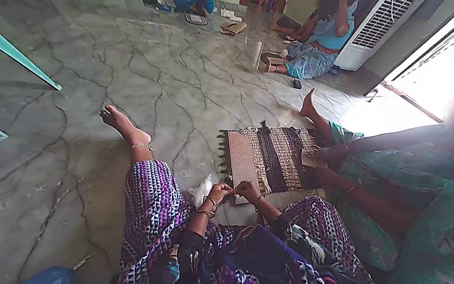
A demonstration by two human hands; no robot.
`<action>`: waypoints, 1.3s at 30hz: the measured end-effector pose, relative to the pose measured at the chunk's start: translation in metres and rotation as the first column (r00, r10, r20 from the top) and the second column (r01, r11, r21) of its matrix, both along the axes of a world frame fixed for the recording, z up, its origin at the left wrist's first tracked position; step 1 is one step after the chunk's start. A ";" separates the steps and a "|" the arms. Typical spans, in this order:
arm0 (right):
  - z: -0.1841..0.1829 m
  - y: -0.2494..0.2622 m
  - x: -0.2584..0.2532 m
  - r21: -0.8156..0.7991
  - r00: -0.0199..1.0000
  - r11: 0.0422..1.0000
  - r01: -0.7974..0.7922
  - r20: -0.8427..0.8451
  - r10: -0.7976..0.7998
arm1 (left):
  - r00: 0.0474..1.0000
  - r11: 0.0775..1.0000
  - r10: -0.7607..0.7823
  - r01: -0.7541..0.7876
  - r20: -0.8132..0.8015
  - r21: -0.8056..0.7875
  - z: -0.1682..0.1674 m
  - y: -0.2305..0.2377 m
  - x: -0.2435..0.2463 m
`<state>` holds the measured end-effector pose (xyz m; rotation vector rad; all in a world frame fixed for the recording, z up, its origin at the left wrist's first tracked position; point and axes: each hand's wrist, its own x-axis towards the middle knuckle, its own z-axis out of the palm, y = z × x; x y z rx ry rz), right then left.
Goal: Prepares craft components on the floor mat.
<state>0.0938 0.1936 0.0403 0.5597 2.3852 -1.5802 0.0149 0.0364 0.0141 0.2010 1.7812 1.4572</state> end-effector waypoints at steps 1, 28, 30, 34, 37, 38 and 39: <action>0.000 0.000 0.000 -0.003 1.000 1.000 0.003 -0.002 -0.003 | 1.000 1.000 -0.007 0.007 -0.003 0.001 0.001 0.000 0.000; -0.003 0.007 0.005 -0.038 0.999 0.998 -0.048 -0.015 0.048 | 1.000 1.000 0.014 -0.014 -0.008 -0.018 0.001 -0.002 -0.002; -0.003 0.008 0.004 -0.082 0.995 0.992 -0.098 -0.035 0.096 | 0.999 0.999 -0.011 0.010 -0.032 -0.035 0.002 0.000 -0.002; -0.013 0.006 0.004 -0.098 0.998 0.994 -0.056 -0.042 0.052 | 0.994 0.994 -0.084 0.079 -0.065 -0.071 0.008 -0.003 0.000; -0.010 0.006 0.003 -0.087 0.999 0.996 0.028 0.018 -0.027 | 0.997 0.997 -0.066 0.063 -0.047 -0.047 -0.013 -0.004 -0.002; -0.012 0.008 0.003 -0.088 0.998 0.995 0.057 0.020 -0.055 | 0.998 0.999 -0.041 0.041 -0.039 -0.019 -0.024 -0.005 -0.002; -0.013 0.009 0.003 -0.088 0.997 0.993 0.079 0.022 -0.077 | 0.999 1.000 -0.027 0.027 -0.029 0.000 -0.029 -0.005 -0.002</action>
